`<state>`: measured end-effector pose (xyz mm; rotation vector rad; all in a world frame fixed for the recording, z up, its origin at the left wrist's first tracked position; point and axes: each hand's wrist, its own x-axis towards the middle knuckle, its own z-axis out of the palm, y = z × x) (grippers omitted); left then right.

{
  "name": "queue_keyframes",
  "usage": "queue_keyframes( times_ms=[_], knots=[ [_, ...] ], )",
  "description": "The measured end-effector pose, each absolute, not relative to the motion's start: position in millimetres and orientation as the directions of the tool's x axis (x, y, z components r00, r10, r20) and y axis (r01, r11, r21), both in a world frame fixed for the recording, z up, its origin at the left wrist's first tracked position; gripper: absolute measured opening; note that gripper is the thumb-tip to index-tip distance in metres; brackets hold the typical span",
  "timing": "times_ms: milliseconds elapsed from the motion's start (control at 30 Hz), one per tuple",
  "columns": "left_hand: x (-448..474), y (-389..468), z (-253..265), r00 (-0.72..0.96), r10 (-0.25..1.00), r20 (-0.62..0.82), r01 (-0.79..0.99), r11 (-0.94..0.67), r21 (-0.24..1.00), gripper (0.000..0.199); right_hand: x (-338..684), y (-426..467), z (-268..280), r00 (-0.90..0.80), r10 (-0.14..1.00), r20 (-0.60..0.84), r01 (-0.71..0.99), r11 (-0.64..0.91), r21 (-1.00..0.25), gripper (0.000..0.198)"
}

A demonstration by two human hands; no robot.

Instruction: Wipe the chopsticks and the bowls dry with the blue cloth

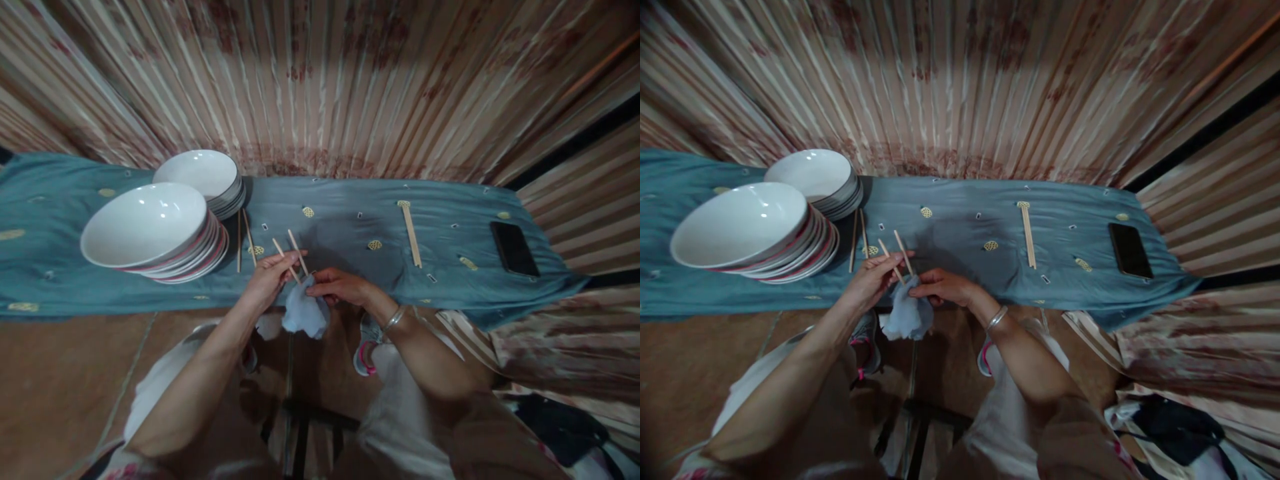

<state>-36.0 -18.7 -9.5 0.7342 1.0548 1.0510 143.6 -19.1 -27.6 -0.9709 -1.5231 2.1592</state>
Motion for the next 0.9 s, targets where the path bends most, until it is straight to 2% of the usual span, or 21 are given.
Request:
queue_keyframes(
  times_ms=[300, 567, 733, 900],
  knots=[
    [-32, -14, -7, 0.202, 0.904, -0.378, -0.392, 0.428, 0.814, 0.027, 142, -16, -25, -0.711, 0.573, -0.409, 0.072, -0.519, -0.852, 0.033],
    [-25, -17, -16, 0.189, 0.912, -0.365, -0.315, 0.408, 0.857, 0.028, 134, -18, -30, -0.619, 0.668, -0.412, -0.012, -0.533, -0.846, 0.036],
    [-34, -9, -12, 0.114, 0.926, -0.36, -0.326, 0.377, 0.867, 0.023, 137, -23, -27, -0.684, 0.601, -0.414, 0.078, -0.503, -0.86, 0.039],
    [-45, -1, -10, 0.037, 0.943, -0.329, -0.374, 0.319, 0.871, 0.028, 142, -30, -26, -0.716, 0.565, -0.41, 0.166, -0.433, -0.886, 0.039]
  ],
)
